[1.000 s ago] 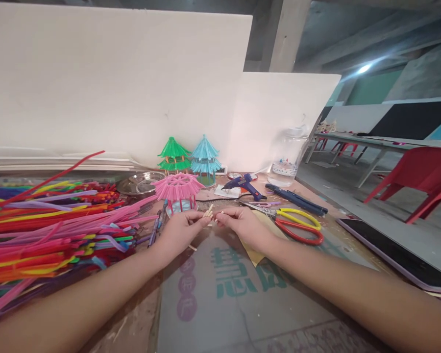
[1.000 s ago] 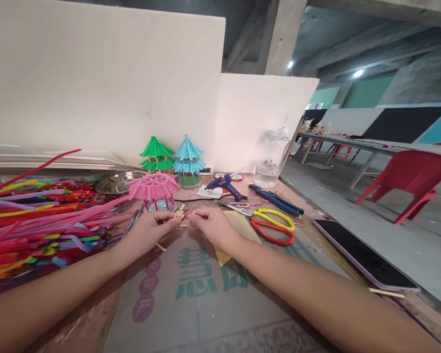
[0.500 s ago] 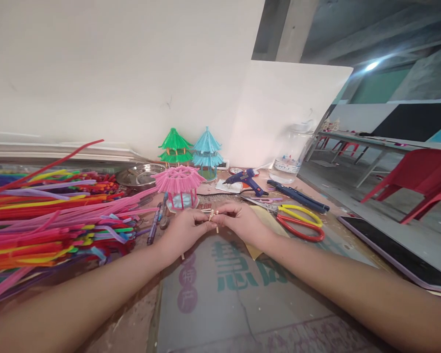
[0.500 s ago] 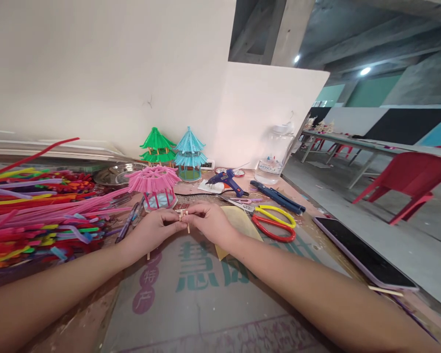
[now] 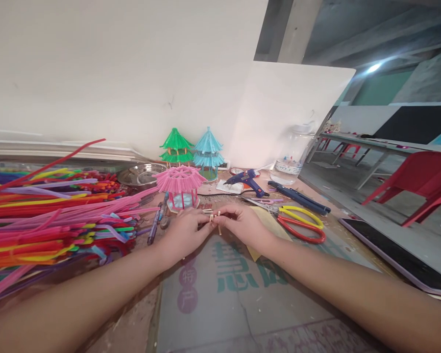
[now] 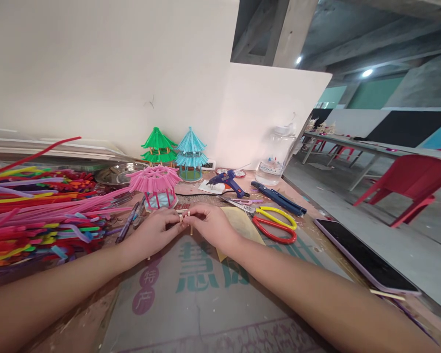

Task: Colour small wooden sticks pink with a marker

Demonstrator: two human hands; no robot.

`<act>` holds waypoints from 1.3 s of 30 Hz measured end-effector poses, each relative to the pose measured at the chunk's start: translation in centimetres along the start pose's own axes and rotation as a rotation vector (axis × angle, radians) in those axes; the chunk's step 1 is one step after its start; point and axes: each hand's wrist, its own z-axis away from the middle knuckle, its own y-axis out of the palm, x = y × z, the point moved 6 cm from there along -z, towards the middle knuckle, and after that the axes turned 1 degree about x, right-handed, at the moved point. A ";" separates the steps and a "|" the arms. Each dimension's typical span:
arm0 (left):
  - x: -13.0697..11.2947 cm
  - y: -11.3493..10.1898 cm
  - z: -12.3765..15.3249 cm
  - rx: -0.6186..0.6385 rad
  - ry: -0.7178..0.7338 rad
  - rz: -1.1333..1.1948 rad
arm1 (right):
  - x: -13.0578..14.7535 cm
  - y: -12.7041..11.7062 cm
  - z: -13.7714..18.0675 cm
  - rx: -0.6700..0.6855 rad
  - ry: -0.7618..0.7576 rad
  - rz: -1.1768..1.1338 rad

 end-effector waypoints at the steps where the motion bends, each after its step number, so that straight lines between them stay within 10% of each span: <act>1: 0.0 0.0 0.0 -0.001 -0.003 -0.007 | 0.0 0.1 0.0 0.005 -0.006 0.006; 39: 0.7 -1.5 0.4 -0.186 -0.018 0.167 | -0.4 0.7 0.0 0.091 0.080 0.044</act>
